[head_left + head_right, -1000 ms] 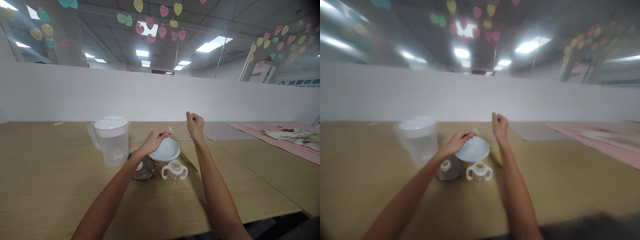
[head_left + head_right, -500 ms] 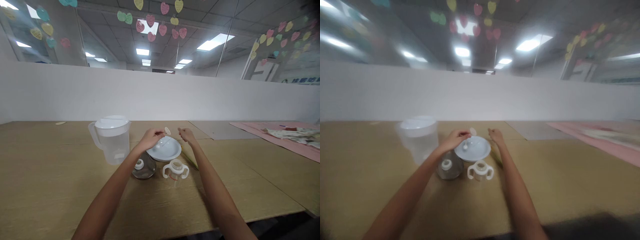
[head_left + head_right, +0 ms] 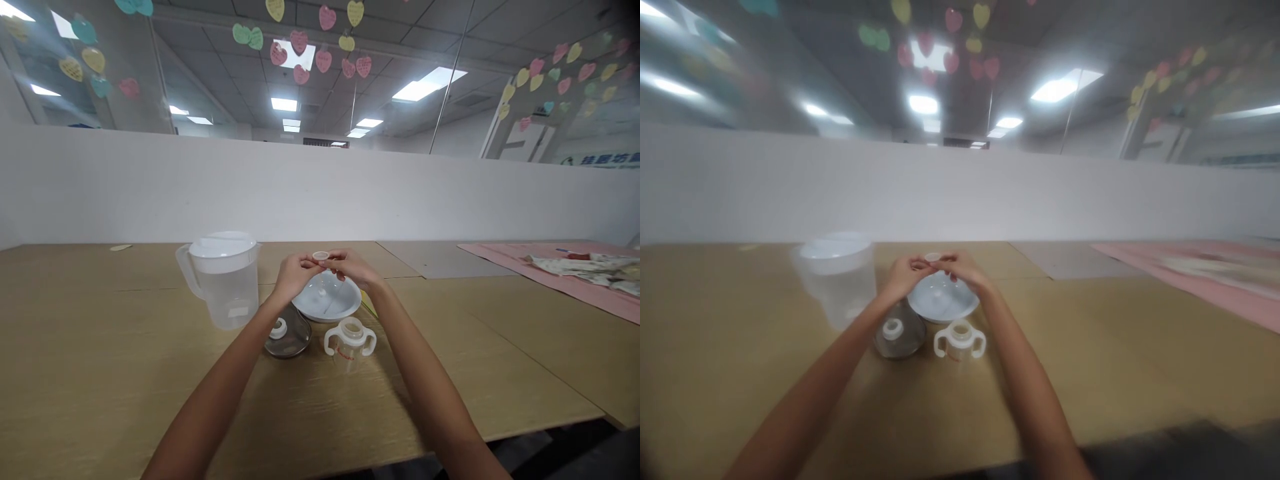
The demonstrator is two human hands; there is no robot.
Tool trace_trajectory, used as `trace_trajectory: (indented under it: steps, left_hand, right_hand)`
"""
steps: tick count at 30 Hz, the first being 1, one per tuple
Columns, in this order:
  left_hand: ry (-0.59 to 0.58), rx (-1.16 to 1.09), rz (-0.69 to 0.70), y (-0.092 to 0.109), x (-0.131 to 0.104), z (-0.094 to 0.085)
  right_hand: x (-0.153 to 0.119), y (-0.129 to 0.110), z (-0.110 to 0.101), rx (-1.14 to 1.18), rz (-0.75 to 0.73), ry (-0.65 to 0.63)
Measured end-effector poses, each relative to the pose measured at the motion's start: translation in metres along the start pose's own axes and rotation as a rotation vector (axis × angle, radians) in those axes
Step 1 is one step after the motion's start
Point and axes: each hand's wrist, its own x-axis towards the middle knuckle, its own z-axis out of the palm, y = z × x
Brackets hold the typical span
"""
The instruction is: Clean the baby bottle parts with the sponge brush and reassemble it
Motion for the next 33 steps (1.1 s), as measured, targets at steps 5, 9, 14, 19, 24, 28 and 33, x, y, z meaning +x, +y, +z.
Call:
trace_trajectory:
  steps: [5, 9, 14, 19, 24, 28, 33]
  left_hand:
    - [-0.287, 0.547, -0.02, 0.028, -0.019, -0.005]
    - [-0.671, 0.513, 0.206, 0.048, -0.042, 0.011]
    - [-0.903, 0.518, 0.296, 0.052, -0.054, 0.032]
    - [-0.93, 0.629, 0.134, 0.05, -0.048, 0.023]
    - [-0.853, 0.676, 0.021, 0.049, -0.043, 0.001]
    - [-0.772, 0.643, -0.011, 0.042, -0.036, -0.028]
    - [-0.66, 0.753, -0.162, 0.027, -0.022, -0.06]
  right_hand:
    - [0.006, 0.019, -0.013, 0.253, 0.084, 0.011]
    - [0.006, 0.035, -0.027, 0.112, 0.16, 0.027]
    - [0.009, 0.059, -0.037, -0.208, 0.213, -0.001]
    - [0.015, 0.071, -0.033, -0.806, 0.228, -0.157]
    - [0.018, 0.075, 0.0, -0.965, 0.29, -0.238]
    - [0.017, 0.071, 0.01, -0.897, 0.271, -0.372]
    - [0.011, 0.043, -0.018, -0.554, 0.092, -0.179]
